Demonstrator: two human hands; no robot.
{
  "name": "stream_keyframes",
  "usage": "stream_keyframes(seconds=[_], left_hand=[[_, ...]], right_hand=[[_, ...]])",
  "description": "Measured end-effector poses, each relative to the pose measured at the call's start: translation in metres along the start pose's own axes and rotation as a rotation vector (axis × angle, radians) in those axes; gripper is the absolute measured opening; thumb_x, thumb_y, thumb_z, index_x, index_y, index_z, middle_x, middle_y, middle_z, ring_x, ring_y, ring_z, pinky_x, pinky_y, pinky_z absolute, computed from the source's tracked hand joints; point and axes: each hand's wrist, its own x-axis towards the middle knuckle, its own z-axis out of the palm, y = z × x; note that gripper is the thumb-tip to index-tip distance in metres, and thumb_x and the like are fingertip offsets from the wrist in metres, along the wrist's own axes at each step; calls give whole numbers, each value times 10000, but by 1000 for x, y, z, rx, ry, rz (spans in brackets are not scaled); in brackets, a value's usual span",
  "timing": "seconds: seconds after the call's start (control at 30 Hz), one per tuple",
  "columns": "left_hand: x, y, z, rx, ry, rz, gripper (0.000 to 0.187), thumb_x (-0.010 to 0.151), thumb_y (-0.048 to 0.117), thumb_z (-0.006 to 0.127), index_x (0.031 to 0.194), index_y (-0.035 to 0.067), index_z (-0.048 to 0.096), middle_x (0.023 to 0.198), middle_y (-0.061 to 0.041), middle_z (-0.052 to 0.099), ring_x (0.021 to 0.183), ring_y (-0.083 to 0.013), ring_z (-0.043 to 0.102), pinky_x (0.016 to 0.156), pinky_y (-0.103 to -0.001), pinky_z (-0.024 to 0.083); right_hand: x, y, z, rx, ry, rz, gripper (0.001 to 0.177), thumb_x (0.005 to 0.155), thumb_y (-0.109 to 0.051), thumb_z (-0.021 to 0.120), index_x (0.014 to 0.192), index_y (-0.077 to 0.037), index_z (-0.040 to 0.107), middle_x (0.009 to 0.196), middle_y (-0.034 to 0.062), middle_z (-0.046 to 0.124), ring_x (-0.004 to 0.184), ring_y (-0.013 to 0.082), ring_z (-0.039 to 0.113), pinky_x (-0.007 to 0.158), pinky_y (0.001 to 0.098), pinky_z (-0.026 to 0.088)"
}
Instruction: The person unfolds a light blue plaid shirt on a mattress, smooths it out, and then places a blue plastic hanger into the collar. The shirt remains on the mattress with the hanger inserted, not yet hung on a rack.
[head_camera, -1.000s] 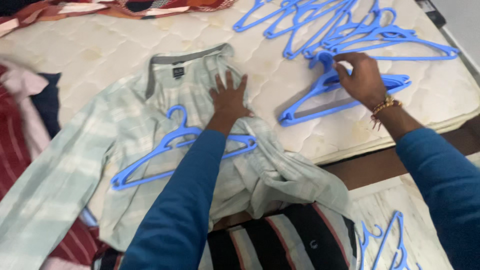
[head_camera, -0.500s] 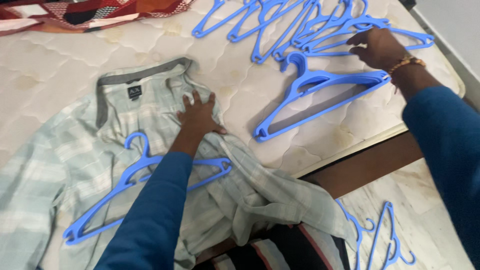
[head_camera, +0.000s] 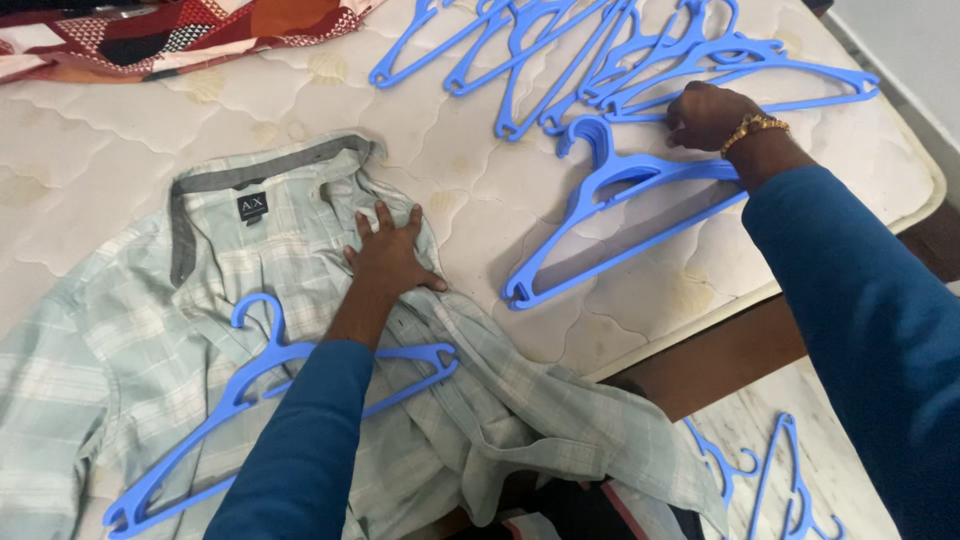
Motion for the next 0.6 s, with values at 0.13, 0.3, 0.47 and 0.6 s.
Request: stream_keyframes(seconds=[0.13, 0.3, 0.47, 0.6], left_hand=[[1, 1, -1, 5, -16, 0, 1407, 481, 506, 1005, 1628, 343, 206, 1701, -224, 36, 1537, -539, 8, 1085, -816, 248], [0, 3, -2, 5, -23, -17, 1403, 487, 496, 1007, 1627, 347, 204, 1705, -212, 22, 1544, -529, -9, 1092, -815, 237], [-1, 3, -1, 5, -21, -30, 1389, 498, 493, 1005, 1625, 363, 202, 1714, -196, 11, 1550, -515, -18, 1100, -805, 237], [-3, 3, 1, 10, 7, -31, 1375, 513, 505, 994, 1624, 378, 194, 1714, -176, 23, 1555, -499, -17, 1112, -796, 229]], right_hand=[[-7, -4, 7, -36, 58, 58, 315, 889, -208, 729, 1176, -83, 694, 1074, 184, 729, 1033, 402, 702, 858, 523, 571], [-9, -6, -2, -83, 244, -39, 309, 915, -65, 593, 1202, -84, 706, 1025, 212, 728, 925, 407, 721, 781, 490, 595], [-22, -1, -34, -288, 256, 31, 200, 1014, -100, 564, 1101, -77, 742, 1009, 177, 749, 897, 367, 742, 733, 466, 611], [-38, -5, -67, -389, 194, 102, 174, 1009, -111, 575, 1047, -79, 741, 993, 151, 752, 839, 336, 754, 688, 432, 619]])
